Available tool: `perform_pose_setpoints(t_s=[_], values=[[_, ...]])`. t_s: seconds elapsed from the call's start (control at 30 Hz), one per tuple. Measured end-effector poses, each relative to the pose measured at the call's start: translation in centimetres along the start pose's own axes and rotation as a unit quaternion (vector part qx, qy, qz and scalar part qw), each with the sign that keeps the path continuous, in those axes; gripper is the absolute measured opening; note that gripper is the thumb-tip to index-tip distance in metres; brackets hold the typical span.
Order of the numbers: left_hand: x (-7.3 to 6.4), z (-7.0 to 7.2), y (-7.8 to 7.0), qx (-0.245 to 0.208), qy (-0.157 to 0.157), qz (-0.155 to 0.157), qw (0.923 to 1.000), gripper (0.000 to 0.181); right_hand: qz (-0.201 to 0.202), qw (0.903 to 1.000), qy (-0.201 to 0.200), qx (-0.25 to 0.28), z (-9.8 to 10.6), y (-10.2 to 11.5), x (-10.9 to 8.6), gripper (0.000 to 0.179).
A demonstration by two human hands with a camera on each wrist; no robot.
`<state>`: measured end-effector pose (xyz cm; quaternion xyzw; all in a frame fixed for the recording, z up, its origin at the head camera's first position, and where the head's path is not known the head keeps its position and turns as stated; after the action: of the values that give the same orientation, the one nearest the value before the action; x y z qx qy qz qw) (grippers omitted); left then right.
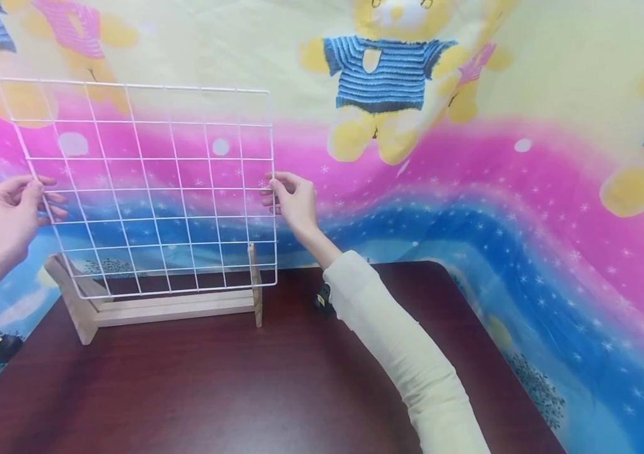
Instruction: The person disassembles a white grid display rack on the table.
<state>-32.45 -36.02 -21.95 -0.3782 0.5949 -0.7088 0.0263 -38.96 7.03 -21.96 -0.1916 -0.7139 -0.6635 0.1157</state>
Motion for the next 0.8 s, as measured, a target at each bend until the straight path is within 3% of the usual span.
perform_pose_setpoints(t_s=[0.27, 0.57, 0.8], values=[[-0.8, -1.3, 0.5, -0.005, 0.02, 0.01, 0.9997, 0.023, -0.012, 0.9999, -0.004, -0.003, 1.4, -0.8, -0.3, 0.026], [-1.6, -2.2, 1.3, -0.072, 0.047, 0.029, 0.9959, 0.021, -0.025, 0.9997, -0.005, -0.006, 2.5, -1.7, -0.5, 0.026], [-2.2, -2.5, 1.9, -0.062, 0.058, 0.024, 0.9961, 0.026, -0.036, 0.9993, -0.006, -0.007, 3.2, -2.4, -0.8, 0.026]])
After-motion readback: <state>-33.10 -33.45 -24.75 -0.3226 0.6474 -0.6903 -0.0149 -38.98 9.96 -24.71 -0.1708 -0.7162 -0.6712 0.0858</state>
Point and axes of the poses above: each hand's wrist, its own x-axis towards the middle knuckle, its own z-axis out of the back of the hand, y = z × x, the point moved 7 cm from there along x, towards the middle knuckle, and after that the axes turned 11 degrees about -y, right-handed, at the moved point
